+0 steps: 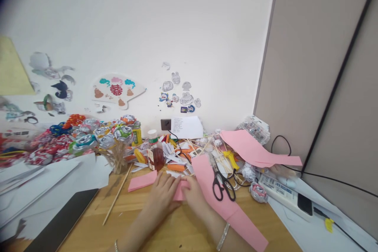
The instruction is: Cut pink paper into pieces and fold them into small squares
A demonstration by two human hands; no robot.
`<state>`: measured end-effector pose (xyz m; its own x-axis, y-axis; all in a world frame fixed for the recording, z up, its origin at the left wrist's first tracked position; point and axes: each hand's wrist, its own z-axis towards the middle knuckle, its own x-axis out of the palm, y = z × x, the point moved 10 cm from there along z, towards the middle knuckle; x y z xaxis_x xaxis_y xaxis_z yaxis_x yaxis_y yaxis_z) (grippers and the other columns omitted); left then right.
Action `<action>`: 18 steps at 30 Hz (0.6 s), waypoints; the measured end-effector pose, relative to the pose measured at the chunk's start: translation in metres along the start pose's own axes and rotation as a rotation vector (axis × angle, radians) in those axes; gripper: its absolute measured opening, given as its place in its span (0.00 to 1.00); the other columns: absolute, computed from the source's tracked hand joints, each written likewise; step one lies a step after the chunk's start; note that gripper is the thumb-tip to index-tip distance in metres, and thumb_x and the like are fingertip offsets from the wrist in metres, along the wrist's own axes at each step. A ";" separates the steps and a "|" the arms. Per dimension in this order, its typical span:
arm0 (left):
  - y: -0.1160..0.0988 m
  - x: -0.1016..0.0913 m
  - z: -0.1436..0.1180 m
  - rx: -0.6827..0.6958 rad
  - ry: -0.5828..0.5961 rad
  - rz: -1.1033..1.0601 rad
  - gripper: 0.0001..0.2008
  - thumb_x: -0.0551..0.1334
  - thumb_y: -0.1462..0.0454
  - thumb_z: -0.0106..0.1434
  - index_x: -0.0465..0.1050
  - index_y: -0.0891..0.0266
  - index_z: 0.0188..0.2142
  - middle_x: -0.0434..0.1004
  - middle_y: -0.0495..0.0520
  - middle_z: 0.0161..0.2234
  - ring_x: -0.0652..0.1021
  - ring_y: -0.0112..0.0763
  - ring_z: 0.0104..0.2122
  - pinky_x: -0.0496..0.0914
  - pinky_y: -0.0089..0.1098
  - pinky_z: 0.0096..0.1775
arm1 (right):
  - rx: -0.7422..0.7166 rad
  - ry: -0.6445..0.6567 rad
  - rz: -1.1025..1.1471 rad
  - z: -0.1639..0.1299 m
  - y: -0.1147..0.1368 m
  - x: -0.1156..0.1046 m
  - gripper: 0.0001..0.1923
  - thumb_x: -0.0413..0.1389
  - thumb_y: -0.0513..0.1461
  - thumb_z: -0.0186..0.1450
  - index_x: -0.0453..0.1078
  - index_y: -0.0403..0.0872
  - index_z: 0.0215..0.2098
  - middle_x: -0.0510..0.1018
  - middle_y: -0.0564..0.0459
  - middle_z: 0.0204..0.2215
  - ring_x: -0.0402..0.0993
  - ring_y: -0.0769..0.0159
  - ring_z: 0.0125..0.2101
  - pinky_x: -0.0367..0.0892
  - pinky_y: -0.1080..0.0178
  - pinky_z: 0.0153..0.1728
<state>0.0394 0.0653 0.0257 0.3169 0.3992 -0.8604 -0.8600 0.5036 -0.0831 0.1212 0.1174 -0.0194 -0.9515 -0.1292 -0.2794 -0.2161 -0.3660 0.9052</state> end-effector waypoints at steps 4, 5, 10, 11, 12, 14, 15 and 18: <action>0.021 0.002 0.003 -0.046 0.134 0.104 0.25 0.55 0.67 0.54 0.58 0.66 0.52 0.69 0.63 0.40 0.69 0.43 0.40 0.61 0.41 0.42 | 0.041 0.024 0.149 0.001 0.004 0.003 0.16 0.50 0.35 0.53 0.65 0.45 0.41 0.75 0.50 0.33 0.70 0.61 0.36 0.64 0.60 0.37; 0.035 -0.004 0.003 -0.069 0.154 0.102 0.24 0.56 0.66 0.53 0.59 0.66 0.51 0.69 0.63 0.40 0.69 0.43 0.40 0.62 0.39 0.41 | 0.058 0.017 0.196 0.002 0.003 0.002 0.16 0.50 0.37 0.54 0.64 0.45 0.41 0.75 0.50 0.31 0.71 0.61 0.34 0.64 0.61 0.34; 0.133 -0.045 -0.013 -0.334 0.134 0.115 0.20 0.56 0.55 0.54 0.66 0.64 0.43 0.70 0.63 0.39 0.70 0.43 0.40 0.62 0.36 0.40 | 0.134 -0.061 0.310 0.007 -0.001 -0.014 0.13 0.54 0.42 0.51 0.64 0.45 0.34 0.75 0.51 0.26 0.71 0.60 0.30 0.63 0.62 0.28; 0.146 -0.047 -0.017 -0.358 0.125 0.115 0.21 0.55 0.53 0.54 0.66 0.63 0.43 0.70 0.62 0.40 0.69 0.43 0.41 0.61 0.37 0.42 | 0.146 -0.073 0.311 0.007 -0.002 -0.016 0.12 0.54 0.42 0.50 0.64 0.45 0.33 0.75 0.51 0.25 0.71 0.60 0.29 0.63 0.62 0.27; 0.154 -0.047 -0.020 -0.368 0.112 0.104 0.21 0.54 0.52 0.55 0.65 0.61 0.44 0.69 0.61 0.42 0.68 0.43 0.43 0.61 0.37 0.43 | 0.153 -0.083 0.310 0.007 -0.003 -0.017 0.12 0.54 0.42 0.50 0.64 0.45 0.32 0.74 0.51 0.25 0.71 0.60 0.29 0.63 0.63 0.27; 0.160 -0.037 -0.025 -0.373 0.133 0.073 0.24 0.53 0.50 0.55 0.64 0.61 0.47 0.68 0.61 0.45 0.67 0.43 0.45 0.60 0.36 0.44 | 0.157 -0.088 0.305 0.007 -0.003 -0.018 0.12 0.53 0.42 0.50 0.64 0.45 0.32 0.74 0.52 0.24 0.71 0.61 0.28 0.63 0.63 0.27; 0.162 -0.032 -0.027 -0.396 0.132 0.075 0.25 0.53 0.50 0.54 0.63 0.62 0.47 0.67 0.62 0.46 0.67 0.43 0.45 0.60 0.37 0.44 | 0.157 -0.085 0.303 0.007 -0.002 -0.017 0.12 0.53 0.42 0.50 0.64 0.45 0.32 0.74 0.53 0.24 0.71 0.61 0.28 0.62 0.63 0.27; 0.156 -0.022 -0.026 -0.407 0.125 0.092 0.26 0.53 0.49 0.54 0.65 0.63 0.47 0.68 0.62 0.43 0.67 0.44 0.45 0.59 0.37 0.45 | 0.147 -0.076 0.303 0.006 0.001 -0.015 0.13 0.52 0.42 0.50 0.64 0.45 0.32 0.73 0.52 0.25 0.70 0.62 0.29 0.62 0.63 0.27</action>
<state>-0.1116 0.1152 0.0185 0.2027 0.3199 -0.9255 -0.9778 0.1168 -0.1737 0.1345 0.1244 -0.0127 -0.9897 -0.1404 0.0290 0.0548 -0.1837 0.9815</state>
